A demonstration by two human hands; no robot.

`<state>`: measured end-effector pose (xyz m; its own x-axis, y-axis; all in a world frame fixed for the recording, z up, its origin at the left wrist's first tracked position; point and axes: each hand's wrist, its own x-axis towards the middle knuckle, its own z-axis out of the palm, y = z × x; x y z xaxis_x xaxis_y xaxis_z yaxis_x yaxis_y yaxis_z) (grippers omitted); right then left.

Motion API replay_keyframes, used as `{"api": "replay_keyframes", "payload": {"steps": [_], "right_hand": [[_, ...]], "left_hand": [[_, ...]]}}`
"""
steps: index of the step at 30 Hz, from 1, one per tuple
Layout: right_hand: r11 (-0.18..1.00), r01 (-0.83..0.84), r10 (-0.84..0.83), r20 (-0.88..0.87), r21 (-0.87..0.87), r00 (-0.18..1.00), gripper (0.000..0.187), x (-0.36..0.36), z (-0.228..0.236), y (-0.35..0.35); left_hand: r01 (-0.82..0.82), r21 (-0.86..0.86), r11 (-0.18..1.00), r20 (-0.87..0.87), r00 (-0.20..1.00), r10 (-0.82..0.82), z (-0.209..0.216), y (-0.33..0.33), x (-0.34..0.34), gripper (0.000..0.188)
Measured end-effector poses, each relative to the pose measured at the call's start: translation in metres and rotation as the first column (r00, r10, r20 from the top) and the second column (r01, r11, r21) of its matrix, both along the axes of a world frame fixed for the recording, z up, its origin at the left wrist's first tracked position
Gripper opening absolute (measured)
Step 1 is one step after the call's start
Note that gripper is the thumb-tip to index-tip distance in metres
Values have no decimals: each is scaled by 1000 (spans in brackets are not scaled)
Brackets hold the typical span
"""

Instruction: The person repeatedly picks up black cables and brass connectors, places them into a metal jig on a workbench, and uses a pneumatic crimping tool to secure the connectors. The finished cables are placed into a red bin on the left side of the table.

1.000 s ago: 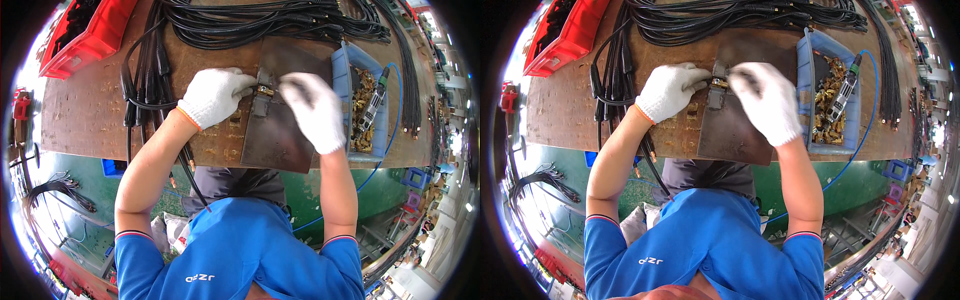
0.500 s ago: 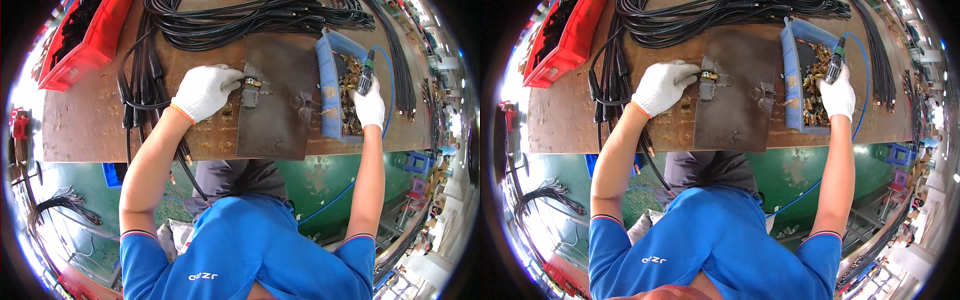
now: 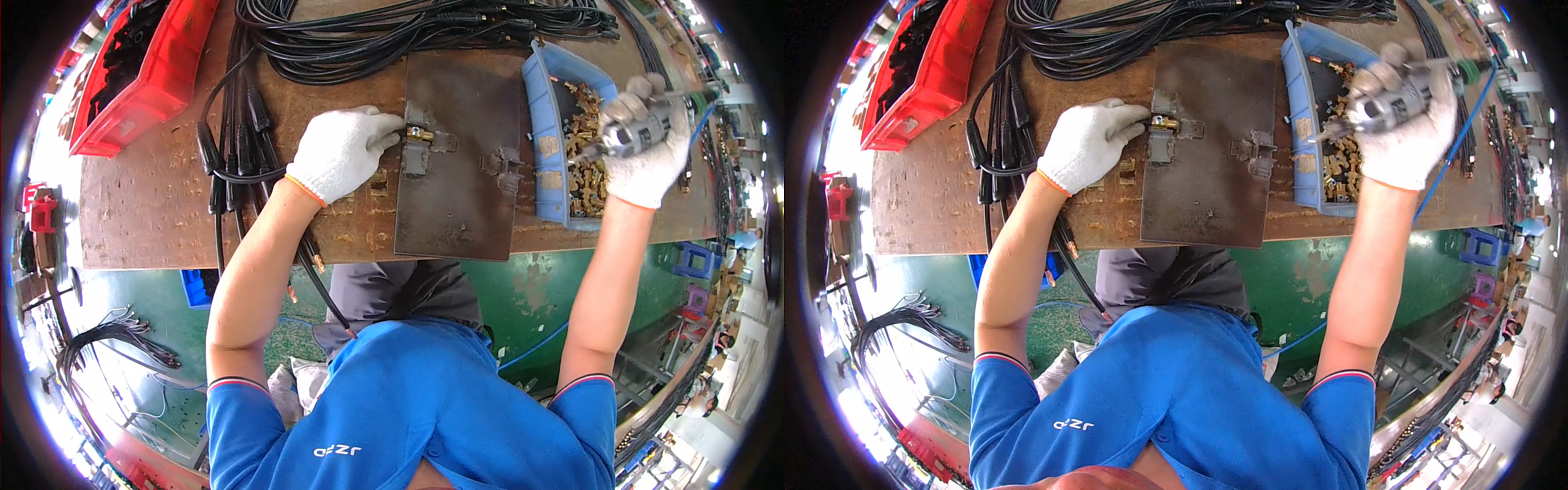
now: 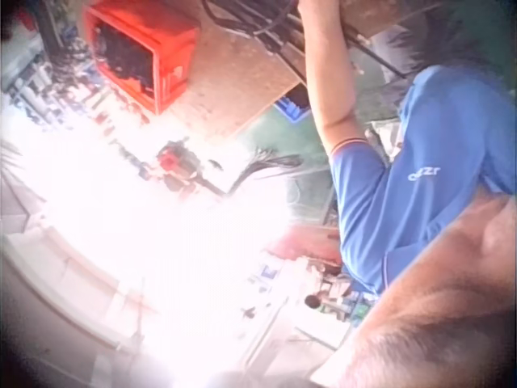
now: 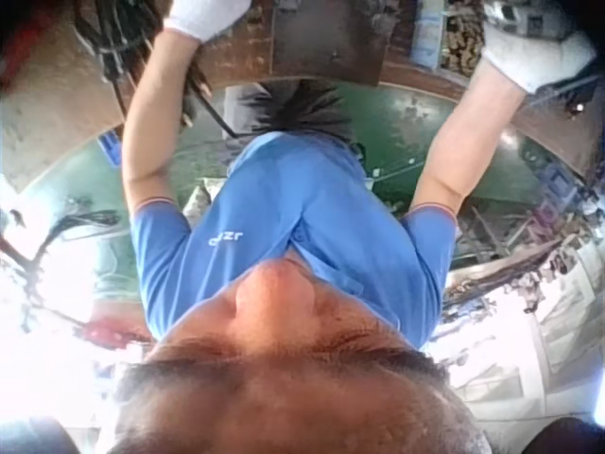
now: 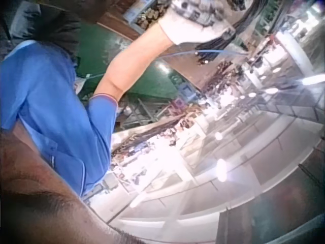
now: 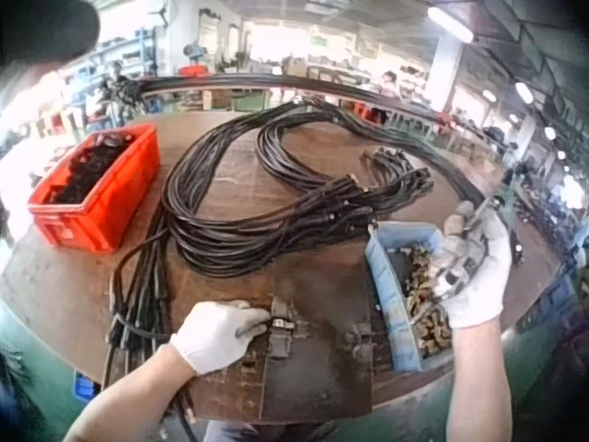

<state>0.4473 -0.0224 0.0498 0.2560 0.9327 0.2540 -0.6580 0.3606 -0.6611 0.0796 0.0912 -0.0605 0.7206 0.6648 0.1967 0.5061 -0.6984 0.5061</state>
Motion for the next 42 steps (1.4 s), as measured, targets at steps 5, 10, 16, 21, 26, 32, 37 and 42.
{"api": "replay_keyframes", "payload": {"steps": [5,10,16,21,26,32,37,42], "right_hand": [[987,144,-131,165,-69,978,25,-85,-9,36],[997,73,-71,124,-11,990,21,-144,-34,65],[1000,4,-7,142,21,990,29,-156,-54,73],[990,-117,95,240,81,966,36,-157,-47,77],[929,-355,284,416,105,864,40,-153,-46,96],[925,-377,280,586,46,761,41,-152,-44,98],[923,-385,356,351,17,866,41,-155,-36,91],[991,-120,131,233,-60,964,41,-174,-41,78]], "left_hand": [[-10,-22,1000,-20,1000,10,1,2,1,25],[-1,-46,999,-26,1000,0,1,2,2,26],[-8,-59,998,-19,1000,7,3,1,3,26],[7,-34,999,12,1000,-6,-1,2,2,26],[26,1,1000,38,999,-26,-11,5,1,27],[16,-12,1000,-9,1000,-16,-5,4,-1,27],[19,-4,1000,43,999,-18,-8,3,0,26],[12,-36,999,17,1000,-11,-5,3,1,25]]}}
